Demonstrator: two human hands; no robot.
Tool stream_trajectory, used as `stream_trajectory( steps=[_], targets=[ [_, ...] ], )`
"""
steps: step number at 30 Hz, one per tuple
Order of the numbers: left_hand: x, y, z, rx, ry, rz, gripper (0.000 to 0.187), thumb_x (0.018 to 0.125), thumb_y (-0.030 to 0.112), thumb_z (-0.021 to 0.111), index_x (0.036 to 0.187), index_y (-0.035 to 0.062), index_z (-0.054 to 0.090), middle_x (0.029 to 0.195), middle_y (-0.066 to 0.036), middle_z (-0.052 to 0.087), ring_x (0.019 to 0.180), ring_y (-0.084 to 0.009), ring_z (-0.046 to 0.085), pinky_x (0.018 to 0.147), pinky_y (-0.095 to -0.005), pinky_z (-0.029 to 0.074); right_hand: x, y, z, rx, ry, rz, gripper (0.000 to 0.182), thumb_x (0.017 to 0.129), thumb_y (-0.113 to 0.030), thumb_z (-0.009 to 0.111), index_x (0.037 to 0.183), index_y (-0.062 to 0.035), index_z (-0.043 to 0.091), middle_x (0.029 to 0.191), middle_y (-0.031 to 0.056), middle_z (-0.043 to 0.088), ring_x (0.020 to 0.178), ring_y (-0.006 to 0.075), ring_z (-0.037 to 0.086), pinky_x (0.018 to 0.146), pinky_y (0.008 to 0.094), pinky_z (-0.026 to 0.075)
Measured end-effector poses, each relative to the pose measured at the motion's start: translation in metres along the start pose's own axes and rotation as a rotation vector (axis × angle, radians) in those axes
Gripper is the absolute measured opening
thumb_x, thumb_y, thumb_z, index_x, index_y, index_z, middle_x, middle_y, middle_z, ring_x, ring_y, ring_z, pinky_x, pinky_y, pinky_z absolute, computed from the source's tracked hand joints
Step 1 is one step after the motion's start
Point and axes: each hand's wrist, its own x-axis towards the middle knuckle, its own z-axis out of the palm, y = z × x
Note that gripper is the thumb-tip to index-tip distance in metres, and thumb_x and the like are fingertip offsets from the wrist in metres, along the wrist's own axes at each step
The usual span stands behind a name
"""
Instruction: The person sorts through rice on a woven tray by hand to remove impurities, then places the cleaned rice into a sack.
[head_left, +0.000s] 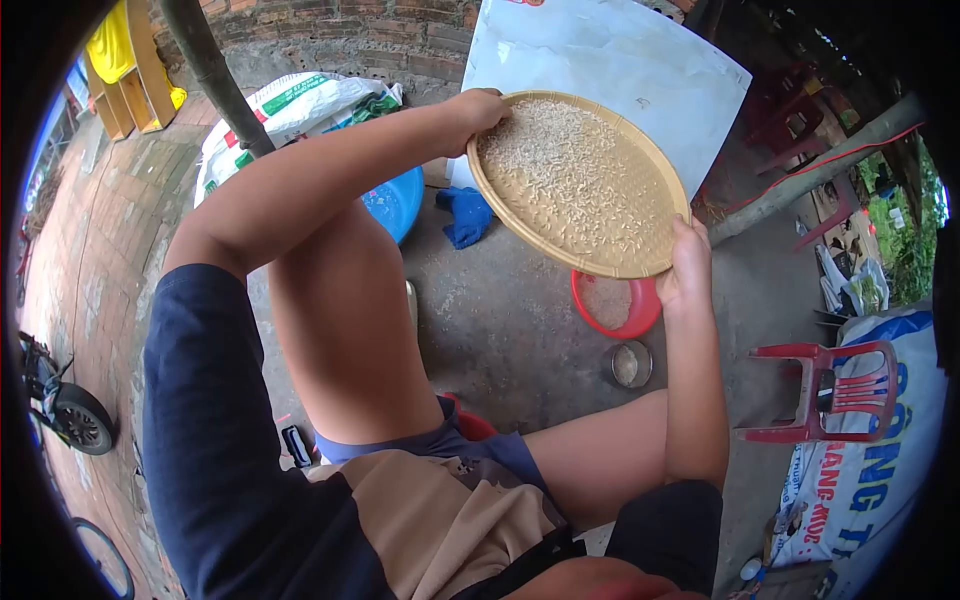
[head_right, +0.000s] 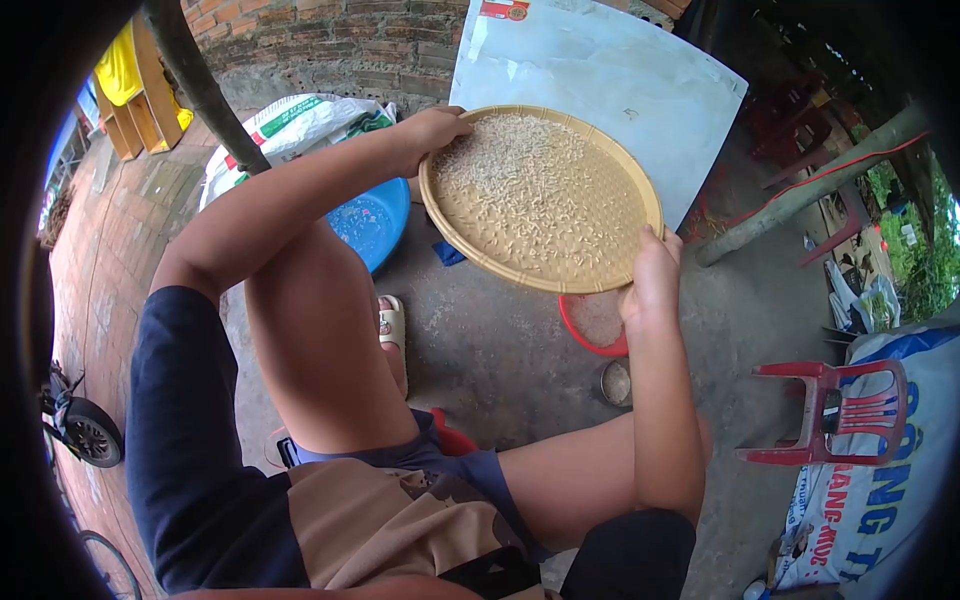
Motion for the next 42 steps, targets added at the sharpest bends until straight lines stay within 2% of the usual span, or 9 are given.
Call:
stream_trajectory(
  steps=[5, 8, 12, 14, 17, 22, 27, 39, 42],
  targets=[
    [-0.002, -0.002, 0.041, 0.091, 0.116, 0.051, 0.031, 0.089, 0.011, 0.041, 0.117, -0.001, 0.044, 0.102, -0.015, 0.054, 0.088, -0.0214, 0.059, 0.074, -0.0391, 0.052, 0.022, -0.026, -0.037, -0.094, -0.048, 0.331, 0.029, 0.092, -0.01, 0.034, 0.115, 0.0043, 0.047, 0.109, 0.0174, 0.057, 0.095, 0.0266, 0.06, 0.08, 0.0378, 0.049],
    [0.036, 0.009, 0.003, 0.034, -0.013, 0.117, 0.031, 0.09, 0.015, 0.043, 0.118, 0.0003, 0.044, 0.096, -0.014, 0.056, 0.082, -0.0214, 0.061, 0.074, -0.0361, 0.053, 0.006, -0.022, 0.001, -0.078, 0.146, -0.096, 0.031, 0.092, -0.01, 0.033, 0.116, 0.0039, 0.047, 0.111, 0.0181, 0.056, 0.098, 0.0268, 0.058, 0.081, 0.0385, 0.049],
    [0.072, 0.013, 0.012, 0.298, -0.01, 0.0, 0.026, 0.088, 0.022, 0.046, 0.105, 0.0027, 0.05, 0.091, -0.01, 0.058, 0.064, -0.0166, 0.061, 0.052, -0.0296, 0.053, 0.112, -0.01, -0.034, -0.212, -0.016, 0.325, 0.031, 0.091, -0.009, 0.035, 0.118, 0.0022, 0.045, 0.11, 0.0158, 0.057, 0.098, 0.0265, 0.058, 0.084, 0.0398, 0.046],
    [0.119, 0.01, 0.013, 0.575, -0.198, -0.122, 0.025, 0.088, 0.027, 0.046, 0.096, 0.0049, 0.054, 0.079, -0.008, 0.06, 0.058, -0.018, 0.061, 0.046, -0.0286, 0.052, 0.129, 0.009, -0.038, -0.547, -0.011, 0.169, 0.025, 0.088, -0.007, 0.04, 0.11, 0.0015, 0.048, 0.104, 0.0148, 0.058, 0.092, 0.026, 0.058, 0.081, 0.0377, 0.046],
    [0.163, -0.025, 0.027, 0.636, 0.059, 0.023, 0.031, 0.087, 0.028, 0.047, 0.107, 0.0042, 0.049, 0.083, -0.013, 0.06, 0.061, -0.0253, 0.062, 0.044, -0.033, 0.053, 0.152, 0.083, -0.04, -0.67, 0.348, -0.059, 0.022, 0.084, -0.006, 0.045, 0.105, 0.0009, 0.047, 0.098, 0.0136, 0.057, 0.088, 0.0248, 0.058, 0.079, 0.0356, 0.045],
    [0.153, -0.189, 0.047, 0.676, 0.482, -0.006, 0.034, 0.091, 0.035, 0.036, 0.111, 0.0106, 0.047, 0.101, -0.022, 0.061, 0.09, -0.0371, 0.06, 0.079, -0.0468, 0.046, 0.101, 0.217, -0.045, -0.904, 0.426, -0.129, 0.025, 0.087, -0.012, 0.041, 0.112, -0.0058, 0.043, 0.102, 0.0225, 0.058, 0.094, 0.0404, 0.056, 0.081, 0.0455, 0.043],
    [0.118, -0.333, 0.044, 0.626, 0.634, -0.237, 0.032, 0.091, 0.032, 0.035, 0.111, 0.0111, 0.047, 0.096, -0.02, 0.061, 0.089, -0.0372, 0.06, 0.074, -0.0466, 0.047, 0.052, 0.329, -0.054, -1.001, 0.223, -0.124, 0.027, 0.085, -0.008, 0.043, 0.112, -0.0022, 0.044, 0.104, 0.0242, 0.056, 0.095, 0.0404, 0.055, 0.08, 0.0457, 0.043],
    [0.124, -0.379, 0.041, 1.087, 0.537, -0.115, 0.045, 0.088, 0.033, 0.042, 0.124, 0.007, 0.045, 0.131, -0.019, 0.038, 0.12, -0.0372, 0.038, 0.094, -0.0455, 0.038, 0.03, 0.365, -0.057, -1.124, 0.286, 0.302, 0.04, 0.078, -0.008, 0.051, 0.118, -0.0134, 0.052, 0.108, 0.0191, 0.05, 0.103, 0.0321, 0.05, 0.089, 0.0382, 0.041],
    [0.123, -0.388, 0.062, 1.207, 0.613, 0.314, 0.058, 0.087, 0.04, 0.042, 0.134, 0.006, 0.035, 0.143, -0.017, 0.023, 0.131, -0.0364, 0.021, 0.105, -0.0446, 0.025, 0.033, 0.368, -0.068, -1.089, 0.26, 0.352, 0.04, 0.078, -0.009, 0.052, 0.118, -0.0137, 0.053, 0.108, 0.0167, 0.049, 0.104, 0.03, 0.049, 0.089, 0.0367, 0.041]
  ],
)
